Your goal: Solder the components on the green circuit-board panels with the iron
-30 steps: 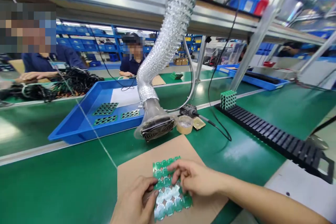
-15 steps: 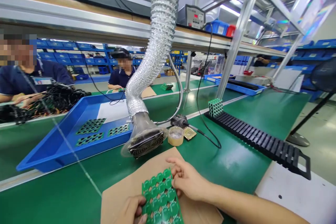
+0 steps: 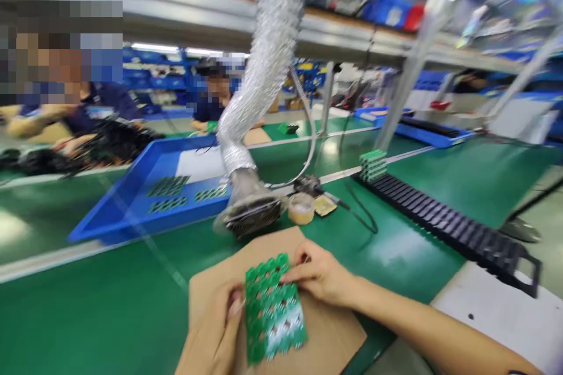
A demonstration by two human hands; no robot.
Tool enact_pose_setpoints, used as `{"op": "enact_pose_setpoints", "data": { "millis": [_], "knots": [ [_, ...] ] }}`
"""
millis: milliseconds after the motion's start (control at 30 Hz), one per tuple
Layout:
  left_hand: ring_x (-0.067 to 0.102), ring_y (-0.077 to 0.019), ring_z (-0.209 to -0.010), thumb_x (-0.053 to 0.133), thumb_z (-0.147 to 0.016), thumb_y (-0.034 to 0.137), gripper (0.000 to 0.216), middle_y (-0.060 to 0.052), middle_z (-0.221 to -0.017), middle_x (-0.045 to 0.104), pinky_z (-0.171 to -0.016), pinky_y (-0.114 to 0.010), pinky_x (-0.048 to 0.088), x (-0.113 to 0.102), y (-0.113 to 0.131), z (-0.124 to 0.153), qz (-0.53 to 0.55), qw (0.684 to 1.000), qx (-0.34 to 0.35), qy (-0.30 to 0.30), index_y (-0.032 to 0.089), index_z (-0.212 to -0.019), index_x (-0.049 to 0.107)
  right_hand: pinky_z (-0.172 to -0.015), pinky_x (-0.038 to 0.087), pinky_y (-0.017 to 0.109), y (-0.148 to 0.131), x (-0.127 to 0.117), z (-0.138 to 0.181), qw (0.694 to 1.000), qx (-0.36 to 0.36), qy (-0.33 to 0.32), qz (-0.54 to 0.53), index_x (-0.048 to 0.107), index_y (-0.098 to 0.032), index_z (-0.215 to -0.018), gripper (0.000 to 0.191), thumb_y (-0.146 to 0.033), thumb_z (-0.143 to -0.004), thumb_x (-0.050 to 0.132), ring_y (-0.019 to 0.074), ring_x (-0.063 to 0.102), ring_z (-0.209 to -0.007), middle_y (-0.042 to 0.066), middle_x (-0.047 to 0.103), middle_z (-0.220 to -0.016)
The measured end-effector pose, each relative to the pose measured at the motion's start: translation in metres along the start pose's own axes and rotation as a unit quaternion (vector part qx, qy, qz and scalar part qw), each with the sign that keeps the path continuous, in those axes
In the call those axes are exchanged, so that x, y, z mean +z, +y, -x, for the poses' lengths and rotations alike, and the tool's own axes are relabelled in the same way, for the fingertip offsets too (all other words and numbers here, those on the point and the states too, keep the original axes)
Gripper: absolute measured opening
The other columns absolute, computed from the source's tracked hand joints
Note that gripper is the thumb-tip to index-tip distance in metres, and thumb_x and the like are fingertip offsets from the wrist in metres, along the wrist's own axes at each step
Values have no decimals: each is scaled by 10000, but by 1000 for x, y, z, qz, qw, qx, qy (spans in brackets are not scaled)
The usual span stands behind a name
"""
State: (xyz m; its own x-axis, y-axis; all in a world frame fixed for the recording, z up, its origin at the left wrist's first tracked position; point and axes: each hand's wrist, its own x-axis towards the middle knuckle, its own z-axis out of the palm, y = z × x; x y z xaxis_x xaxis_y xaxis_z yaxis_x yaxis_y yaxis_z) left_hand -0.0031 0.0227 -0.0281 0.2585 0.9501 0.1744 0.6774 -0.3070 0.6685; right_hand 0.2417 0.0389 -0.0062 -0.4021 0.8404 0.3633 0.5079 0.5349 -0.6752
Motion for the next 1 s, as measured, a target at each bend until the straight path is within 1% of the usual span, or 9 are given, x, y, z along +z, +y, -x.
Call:
{"op": "enact_pose_setpoints", "data": {
  "millis": [100,233,333,433,567,667,733,867,1000],
  "knots": [
    [579,-189,-963,278,-916,359,317,-78,-1055,593,-853,-377,481,-9,10,-1,9,1000,-3,-24,189,-1121,450,-709,465,291,4,-5,0,999,-10,-36,-34,726,-297,-943,268,-157,-804,545,150,538,-775,37,524,-835],
    [493,-184,-1125,272,-923,341,379,-93,-1211,523,-972,-388,406,-9,6,0,10,999,-18,-36,163,-1247,355,-701,490,297,7,-10,-8,995,-47,-82,-43,700,-321,-998,291,-169,-818,530,153,574,-805,39,571,-883],
    [449,-181,-1182,256,-928,340,421,-98,-1270,481,-1018,-396,363,-7,3,3,10,999,-15,-43,154,-1303,288,-724,503,294,1,-11,-13,994,-70,-78,-17,704,-302,-987,310,-127,-806,523,154,592,-847,42,589,-920],
    [426,-180,-1209,241,-931,340,424,-94,-1303,454,-1039,-400,339,-9,3,4,9,998,-5,-58,160,-1312,289,-762,499,312,-5,-13,-16,996,-53,-69,-14,711,-283,-962,300,-112,-794,531,163,594,-886,45,600,-954],
    [363,-192,-1273,241,-927,336,471,-97,-1383,375,-1067,-406,302,-13,9,-7,4,997,0,-81,154,-1362,233,-800,482,364,-4,-18,-14,992,49,-102,-58,705,-254,-928,283,-102,-756,540,184,592,-896,50,617,-968],
    [289,-198,-1322,250,-920,322,536,-90,-1431,310,-1091,-414,255,-15,15,-29,6,995,4,-98,153,-1408,107,-767,483,355,3,-16,-12,963,187,-112,-157,672,-194,-834,167,-129,-712,577,184,605,-823,45,643,-891],
    [349,-211,-1290,263,-916,327,547,-79,-1394,381,-1067,-428,289,-16,16,-47,11,993,7,-120,172,-1413,96,-671,482,323,7,-10,-13,946,250,-97,-184,620,-166,-834,111,-207,-737,582,162,599,-698,33,638,-780],
    [480,-227,-1186,236,-923,355,515,-61,-1227,567,-1005,-435,356,-15,5,-72,23,985,-3,-172,168,-1399,176,-479,380,239,10,6,-22,930,307,-83,-186,542,-140,-963,290,-309,-739,614,108,479,-477,-45,532,-554],
    [378,-207,-1273,197,-929,394,544,-63,-1333,466,-1064,-410,289,-18,-5,-75,30,979,-23,-201,145,-1409,137,-415,260,205,3,13,-30,907,344,-111,-215,551,-149,-747,183,-294,-691,650,72,367,-415,-76,428,-462]
  ]
}}
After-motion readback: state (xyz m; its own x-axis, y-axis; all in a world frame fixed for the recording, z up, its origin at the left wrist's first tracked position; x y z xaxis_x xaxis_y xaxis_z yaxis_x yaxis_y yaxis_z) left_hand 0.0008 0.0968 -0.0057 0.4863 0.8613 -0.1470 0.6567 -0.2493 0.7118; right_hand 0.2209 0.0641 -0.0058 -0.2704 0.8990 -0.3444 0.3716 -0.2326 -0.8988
